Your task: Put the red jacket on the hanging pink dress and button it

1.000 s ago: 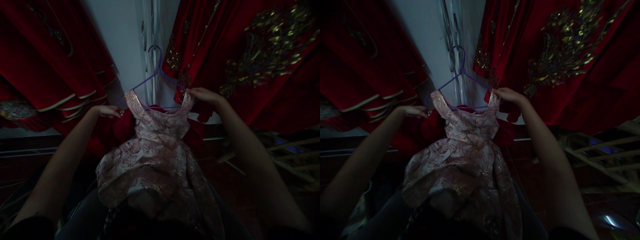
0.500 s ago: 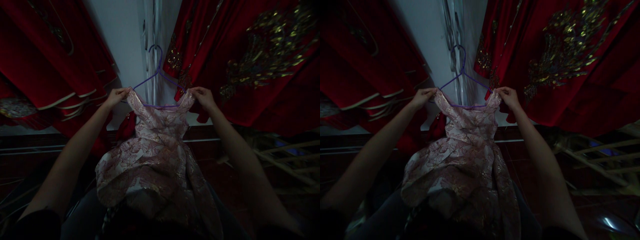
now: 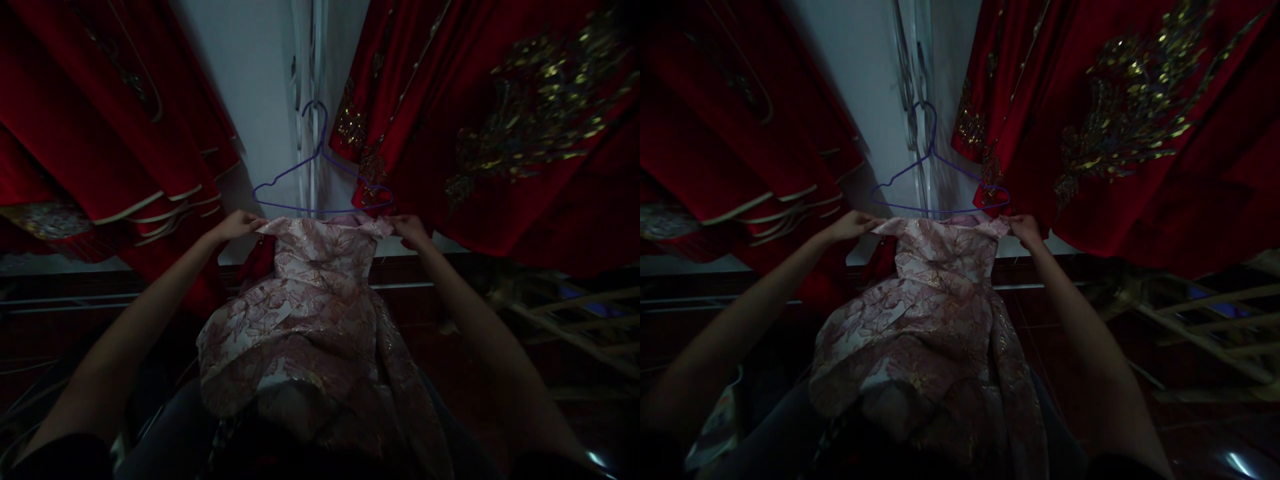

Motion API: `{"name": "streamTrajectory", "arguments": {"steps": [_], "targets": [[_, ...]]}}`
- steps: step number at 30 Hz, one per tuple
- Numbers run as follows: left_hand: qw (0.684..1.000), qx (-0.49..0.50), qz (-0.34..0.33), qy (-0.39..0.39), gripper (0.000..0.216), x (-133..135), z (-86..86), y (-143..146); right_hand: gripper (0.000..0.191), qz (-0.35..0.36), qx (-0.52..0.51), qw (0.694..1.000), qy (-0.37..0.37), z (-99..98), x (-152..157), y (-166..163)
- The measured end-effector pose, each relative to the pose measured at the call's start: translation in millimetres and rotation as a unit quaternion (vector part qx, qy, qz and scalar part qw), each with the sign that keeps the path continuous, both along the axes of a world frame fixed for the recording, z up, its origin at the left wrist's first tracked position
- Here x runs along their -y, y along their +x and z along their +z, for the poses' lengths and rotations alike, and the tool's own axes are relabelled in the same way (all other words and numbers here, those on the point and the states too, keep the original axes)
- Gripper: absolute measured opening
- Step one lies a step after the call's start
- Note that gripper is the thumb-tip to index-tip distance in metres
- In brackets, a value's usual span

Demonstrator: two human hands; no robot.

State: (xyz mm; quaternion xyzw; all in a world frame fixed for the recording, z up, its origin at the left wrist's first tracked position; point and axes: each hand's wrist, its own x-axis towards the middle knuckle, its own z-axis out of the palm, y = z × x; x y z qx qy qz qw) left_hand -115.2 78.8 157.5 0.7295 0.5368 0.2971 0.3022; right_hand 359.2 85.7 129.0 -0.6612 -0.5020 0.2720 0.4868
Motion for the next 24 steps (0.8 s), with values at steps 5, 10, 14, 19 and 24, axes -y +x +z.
{"name": "streamTrajectory", "arguments": {"steps": [5, 10, 14, 19, 24], "targets": [[0.994, 0.003, -0.074, 0.086, 0.043, 8, 17.6, 59, 0.005, 0.086, 0.2, 0.976, 0.026, 2.4, 31, -22], [0.946, -0.105, -0.157, 0.265, 0.032, -1, 21.0, 113, 0.012, 0.197, 0.312, 0.922, 0.115, 21.0, 66, -67], [0.901, -0.234, -0.19, 0.312, 0.027, 3, -9.0, 134, 0.018, 0.21, 0.293, 0.919, 0.157, 34.2, 80, -88], [0.891, -0.256, -0.127, 0.353, 0.028, 27, -28.2, 135, 0.017, 0.172, 0.248, 0.944, 0.131, 24.6, 75, -73], [0.892, -0.235, -0.138, 0.361, 0.029, 49, -20.3, 126, 0.013, 0.046, 0.246, 0.965, 0.073, 6.3, 62, -31]]}}
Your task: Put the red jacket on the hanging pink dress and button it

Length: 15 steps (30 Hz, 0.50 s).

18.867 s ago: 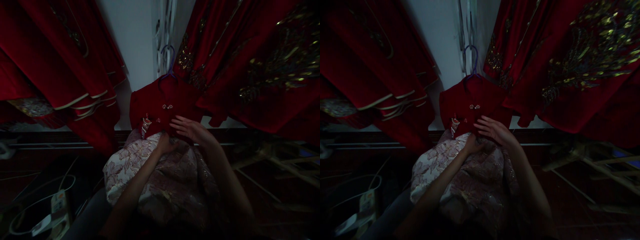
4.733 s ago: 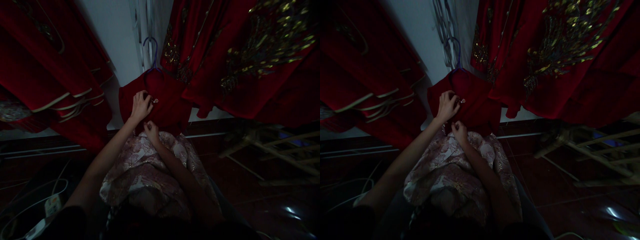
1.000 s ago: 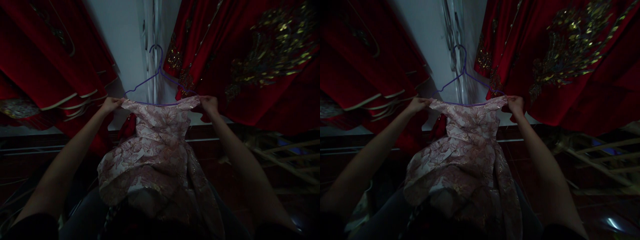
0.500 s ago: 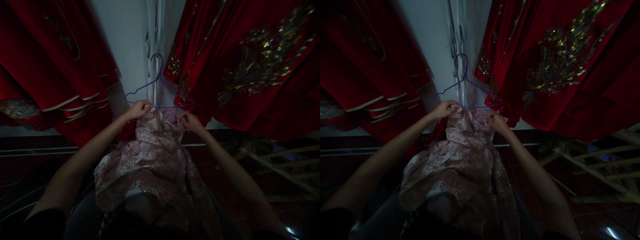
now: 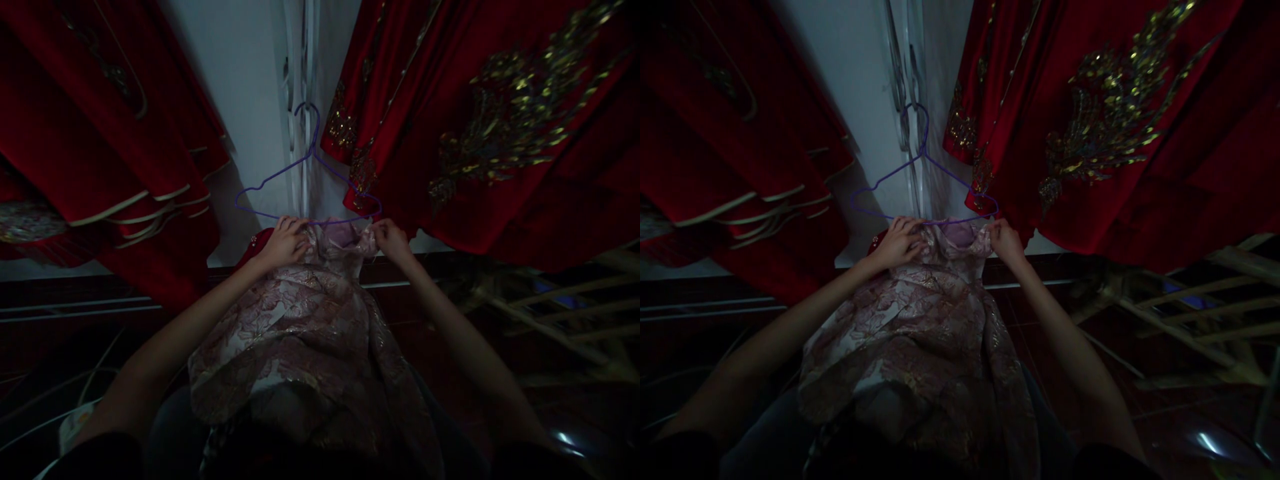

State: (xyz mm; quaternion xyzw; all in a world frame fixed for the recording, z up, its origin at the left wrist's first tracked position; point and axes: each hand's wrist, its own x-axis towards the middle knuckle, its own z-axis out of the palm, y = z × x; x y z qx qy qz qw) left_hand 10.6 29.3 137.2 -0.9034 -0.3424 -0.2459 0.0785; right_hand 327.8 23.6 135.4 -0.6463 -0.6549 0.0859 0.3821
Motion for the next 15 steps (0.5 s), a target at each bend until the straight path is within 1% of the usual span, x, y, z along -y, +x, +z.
{"name": "streamTrajectory", "arguments": {"steps": [3, 6, 10, 13, 15], "targets": [[1.0, 0.006, 0.003, -0.003, 0.028, 6, 1.3, -2, 0.014, -0.086, -0.037, 0.994, 0.052, 3.4, -5, 21], [1.0, 0.007, -0.001, -0.006, 0.028, 4, -0.6, 0, 0.014, -0.127, -0.067, 0.986, 0.088, 12.1, -12, 30], [1.0, 0.014, -0.002, -0.007, 0.03, 0, -1.7, 4, 0.016, -0.125, -0.09, 0.984, 0.094, 19.0, -25, 25], [1.0, 0.013, -0.003, -0.014, 0.03, 0, 0.3, 4, 0.02, -0.111, -0.097, 0.98, 0.136, 23.8, -32, 16], [1.0, 0.014, -0.006, -0.02, 0.029, 1, 1.4, 3, 0.023, -0.094, -0.086, 0.978, 0.168, 30.5, -34, 10]]}}
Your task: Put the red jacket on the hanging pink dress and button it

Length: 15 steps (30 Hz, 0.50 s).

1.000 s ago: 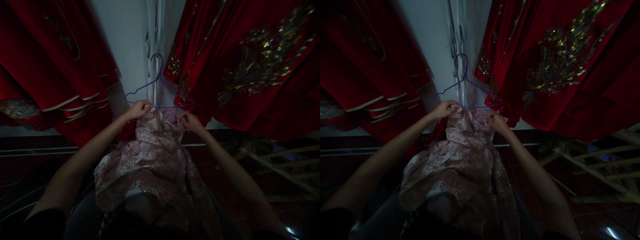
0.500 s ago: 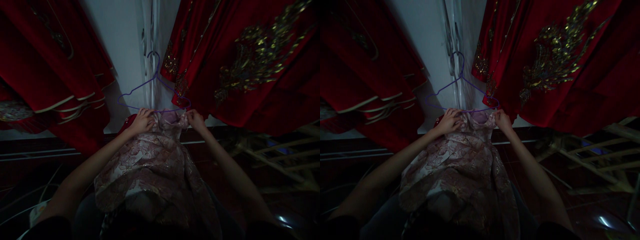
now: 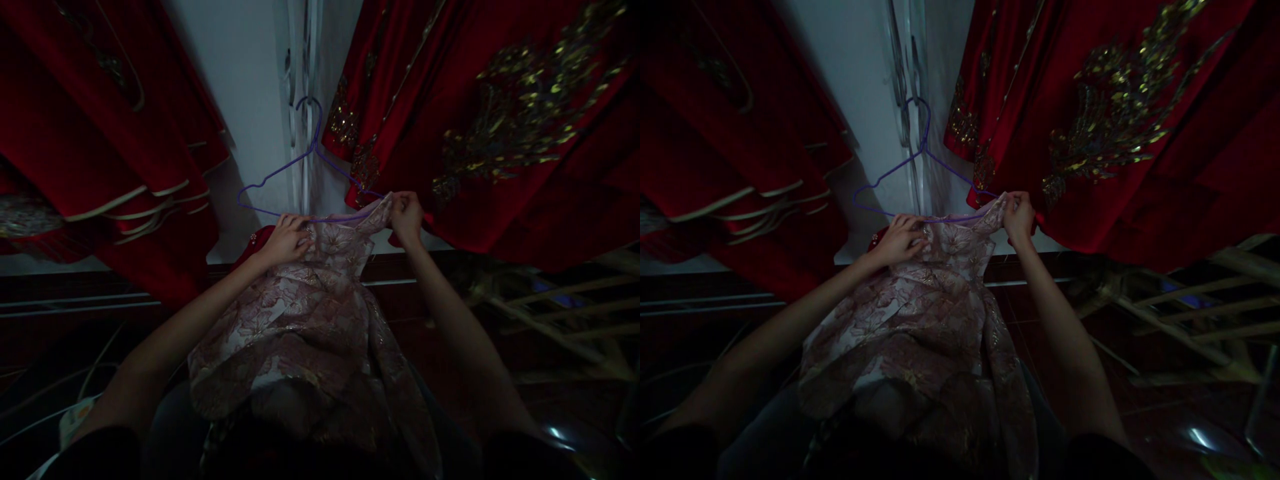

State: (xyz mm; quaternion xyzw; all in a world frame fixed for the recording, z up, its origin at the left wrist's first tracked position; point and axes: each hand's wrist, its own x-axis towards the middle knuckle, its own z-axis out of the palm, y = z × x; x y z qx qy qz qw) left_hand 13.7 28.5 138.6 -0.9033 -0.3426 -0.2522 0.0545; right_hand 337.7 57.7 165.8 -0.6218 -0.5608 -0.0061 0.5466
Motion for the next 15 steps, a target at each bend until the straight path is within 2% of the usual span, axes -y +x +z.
{"name": "streamTrajectory", "arguments": {"steps": [5, 9, 11, 13, 15], "targets": [[0.998, 0.041, -0.019, -0.039, 0.028, -2, -1.3, 4, 0.025, 0.071, 0.081, 0.994, 0.01, 26.5, -3, -27], [0.98, 0.142, -0.028, -0.135, 0.031, -15, -0.7, 13, 0.029, 0.123, 0.123, 0.985, -0.002, 36.9, -13, -54], [0.95, 0.226, -0.039, -0.213, 0.037, -24, 2.6, 12, 0.033, 0.124, 0.129, 0.984, -0.006, 36.1, -17, -61], [0.901, 0.337, -0.028, -0.273, 0.045, -36, 7.0, 1, 0.037, 0.123, 0.127, 0.984, -0.006, 34.5, -19, -61], [0.852, 0.445, 0.02, -0.276, 0.05, -49, 10.2, -21, 0.039, 0.129, 0.119, 0.984, -0.009, 34.5, -18, -58]]}}
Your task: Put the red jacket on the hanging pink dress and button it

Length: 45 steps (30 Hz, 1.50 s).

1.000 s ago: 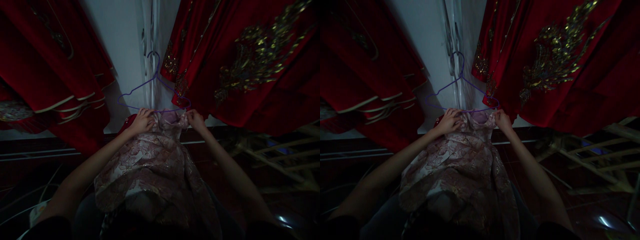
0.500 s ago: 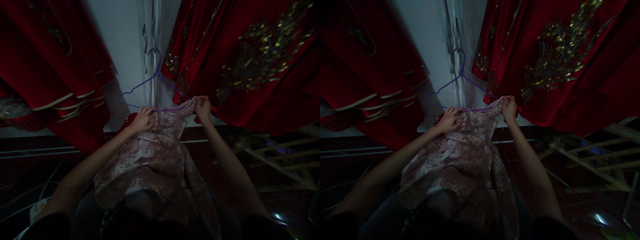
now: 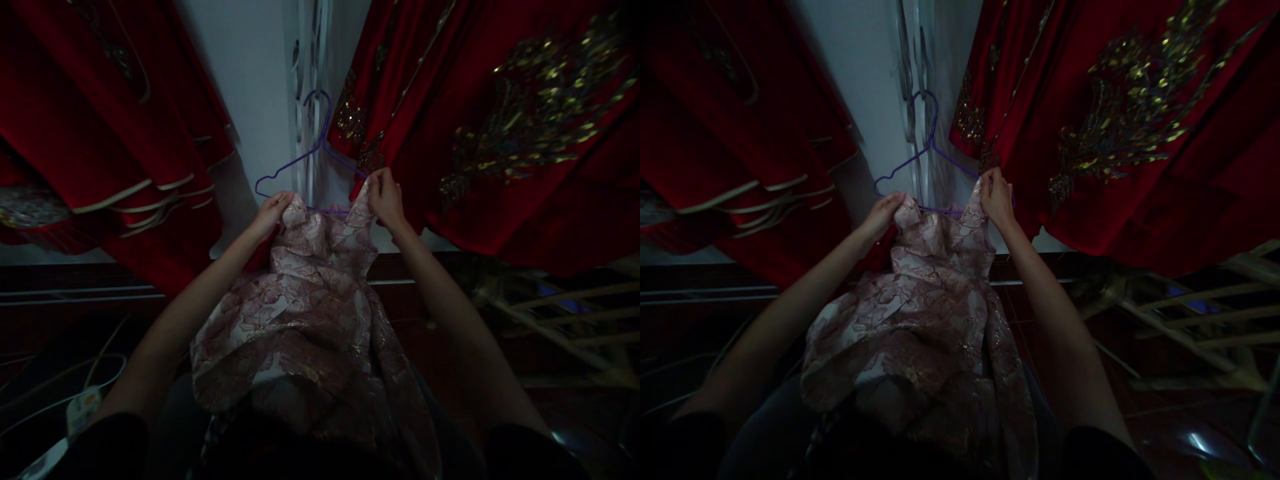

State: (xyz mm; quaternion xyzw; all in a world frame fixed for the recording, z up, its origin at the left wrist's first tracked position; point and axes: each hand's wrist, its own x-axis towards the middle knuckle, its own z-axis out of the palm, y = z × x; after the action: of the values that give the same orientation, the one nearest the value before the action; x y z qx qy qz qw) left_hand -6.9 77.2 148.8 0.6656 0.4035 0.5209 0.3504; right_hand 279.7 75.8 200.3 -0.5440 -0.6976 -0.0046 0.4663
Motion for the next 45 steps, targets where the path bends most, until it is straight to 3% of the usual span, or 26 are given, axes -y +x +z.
{"name": "streamTrajectory", "arguments": {"steps": [3, 6, 10, 20, 29, 45], "targets": [[0.99, 0.068, 0.12, -0.017, 0.049, -18, -2.0, -45, 0.041, 0.011, -0.011, 1.0, -0.018, 3.4, 3, 5], [0.978, 0.093, 0.163, -0.086, 0.05, -30, -13.6, -87, 0.041, 0.014, -0.016, 0.999, -0.024, 7.3, 6, 6], [0.97, 0.137, 0.178, -0.089, 0.046, -36, -33.9, -116, 0.042, 0.008, -0.009, 1.0, -0.004, 8.1, 4, 7], [0.952, 0.204, 0.196, -0.114, 0.048, -43, -55.4, -117, 0.048, 0.025, -0.01, 0.998, 0.063, 2.8, -7, 12], [0.954, 0.231, 0.169, -0.088, 0.05, -46, -46.7, -116, 0.047, 0.029, -0.01, 0.998, 0.058, 3.5, -5, 13], [0.956, 0.234, 0.164, -0.062, 0.045, -21, -50.0, -111, 0.047, 0.018, -0.008, 0.997, 0.074, 3.7, -6, 13]]}}
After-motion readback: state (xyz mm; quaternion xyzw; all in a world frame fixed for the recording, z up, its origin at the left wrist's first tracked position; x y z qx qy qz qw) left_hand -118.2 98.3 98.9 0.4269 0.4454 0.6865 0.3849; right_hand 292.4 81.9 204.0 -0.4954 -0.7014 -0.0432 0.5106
